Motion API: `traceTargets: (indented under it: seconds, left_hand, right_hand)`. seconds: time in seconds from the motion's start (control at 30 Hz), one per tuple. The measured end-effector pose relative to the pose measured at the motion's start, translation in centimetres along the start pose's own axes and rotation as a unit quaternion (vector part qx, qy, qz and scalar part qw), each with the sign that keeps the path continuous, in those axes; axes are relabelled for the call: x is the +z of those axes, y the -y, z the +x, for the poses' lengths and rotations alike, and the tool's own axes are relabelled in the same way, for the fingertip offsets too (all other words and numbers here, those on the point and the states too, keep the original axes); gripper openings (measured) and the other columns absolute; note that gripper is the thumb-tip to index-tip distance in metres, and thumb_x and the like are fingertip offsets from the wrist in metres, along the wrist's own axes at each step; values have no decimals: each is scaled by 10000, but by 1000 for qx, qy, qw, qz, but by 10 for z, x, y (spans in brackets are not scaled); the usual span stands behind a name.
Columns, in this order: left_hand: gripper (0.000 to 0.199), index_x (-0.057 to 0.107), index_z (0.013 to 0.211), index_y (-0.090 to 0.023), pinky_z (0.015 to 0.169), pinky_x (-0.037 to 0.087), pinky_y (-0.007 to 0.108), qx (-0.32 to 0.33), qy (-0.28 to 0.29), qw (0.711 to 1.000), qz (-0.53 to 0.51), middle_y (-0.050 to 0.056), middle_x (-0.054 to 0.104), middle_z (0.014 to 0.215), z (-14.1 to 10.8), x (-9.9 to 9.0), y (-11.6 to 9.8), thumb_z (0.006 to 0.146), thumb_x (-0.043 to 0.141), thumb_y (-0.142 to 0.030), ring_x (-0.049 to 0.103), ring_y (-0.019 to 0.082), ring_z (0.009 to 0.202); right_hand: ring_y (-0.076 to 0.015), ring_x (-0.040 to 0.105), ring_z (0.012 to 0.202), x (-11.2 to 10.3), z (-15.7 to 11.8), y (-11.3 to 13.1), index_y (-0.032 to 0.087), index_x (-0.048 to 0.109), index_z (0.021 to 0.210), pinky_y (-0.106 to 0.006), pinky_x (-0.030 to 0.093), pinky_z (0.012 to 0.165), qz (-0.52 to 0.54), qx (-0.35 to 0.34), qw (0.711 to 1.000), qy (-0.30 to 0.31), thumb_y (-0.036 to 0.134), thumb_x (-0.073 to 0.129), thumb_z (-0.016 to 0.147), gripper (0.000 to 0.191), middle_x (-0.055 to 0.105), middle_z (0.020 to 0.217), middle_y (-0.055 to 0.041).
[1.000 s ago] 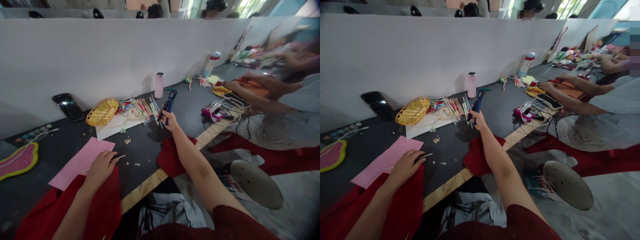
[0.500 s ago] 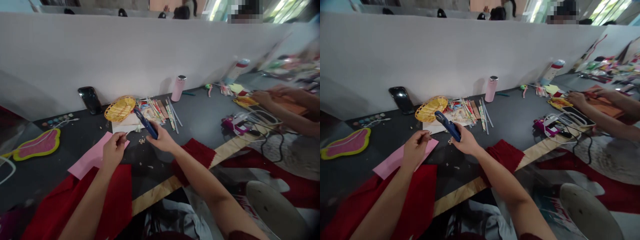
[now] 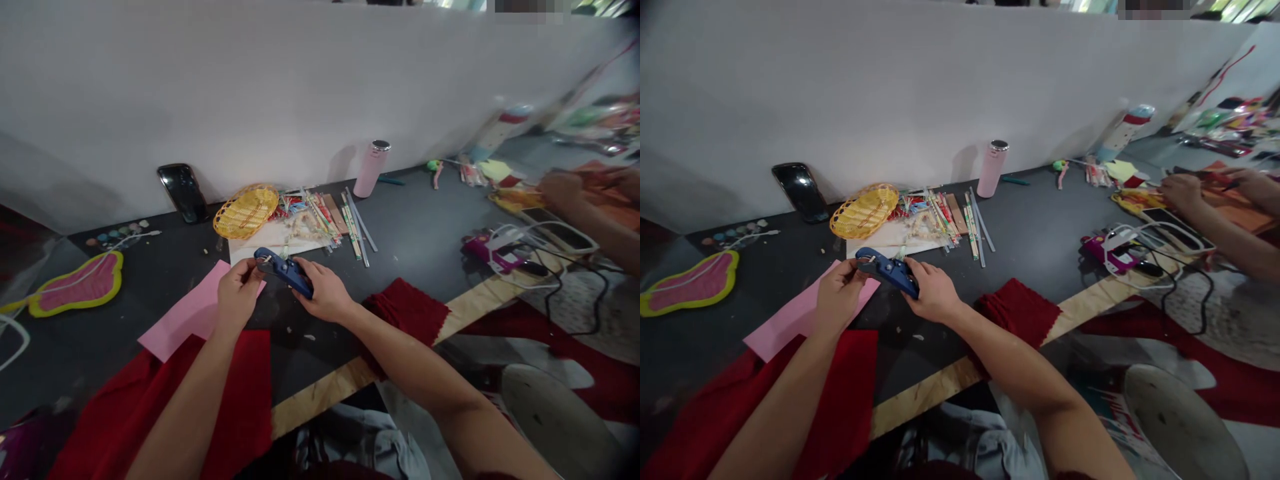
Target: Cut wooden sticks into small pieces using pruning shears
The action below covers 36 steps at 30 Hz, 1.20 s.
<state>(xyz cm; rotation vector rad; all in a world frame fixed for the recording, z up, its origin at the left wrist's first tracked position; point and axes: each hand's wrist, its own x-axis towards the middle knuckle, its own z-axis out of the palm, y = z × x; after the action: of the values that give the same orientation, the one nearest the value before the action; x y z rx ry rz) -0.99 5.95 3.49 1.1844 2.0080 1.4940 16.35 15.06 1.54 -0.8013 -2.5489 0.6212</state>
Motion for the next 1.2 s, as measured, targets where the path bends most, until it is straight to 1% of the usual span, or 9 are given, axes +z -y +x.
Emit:
traceTargets:
  seconds: [0.17,0.27,0.33,0.53,0.7,1.07,1.2]
  left_hand:
    - [196,669,850,-181,624,409,223,1,-6,1000,3,-4,648,707,-5,-1,6,808,583,-353,566,139,684]
    - [216,675,879,-182,641,416,231,7,-5,1000,-12,-2,656,715,-6,-2,6,801,592,-366,573,143,691]
    - [212,673,861,-181,648,417,233,1,-7,1000,-12,1,664,723,-6,-2,4,802,592,-368,582,146,701]
    - [175,656,777,-177,635,409,231,2,3,1000,-6,0,660,704,-6,-5,1,804,584,-334,587,148,696]
    - [184,657,772,-175,639,408,239,3,6,1000,2,6,663,709,-6,-6,4,804,584,-340,589,151,700]
    - [193,655,756,-180,633,414,236,1,-7,1000,20,-3,667,691,-8,-5,0,814,569,-342,595,147,685]
    - [195,655,747,-185,638,429,237,5,-21,999,23,-5,670,691,-10,-4,-2,817,567,-345,604,149,683]
  right_hand:
    - [-233,550,1072,1,-2,0,170,370,1361,-347,425,941,1,-6,1000,-6,338,559,800,615,572,1208,-108]
    - [-224,555,1077,1,-3,0,170,375,1357,-328,434,936,7,-6,1000,-8,337,550,809,599,581,1203,-97]
    - [-220,555,1089,1,-4,0,176,379,1356,-321,432,943,9,-7,1000,-7,335,553,808,597,577,1218,-92]
    - [-217,556,1100,2,-5,0,184,377,1359,-316,436,942,10,-8,1000,-1,331,551,810,594,579,1227,-86]
    - [-218,573,1066,0,-6,1,176,375,1359,-317,453,915,12,-16,1000,3,357,541,823,589,590,1205,-84]
    - [-212,570,1101,1,-6,1,182,388,1350,-312,442,938,15,-14,1000,10,324,547,818,574,580,1247,-86]
    - [-213,583,1091,2,-7,2,186,397,1339,-309,450,925,13,-5,1000,18,316,550,816,560,590,1245,-83]
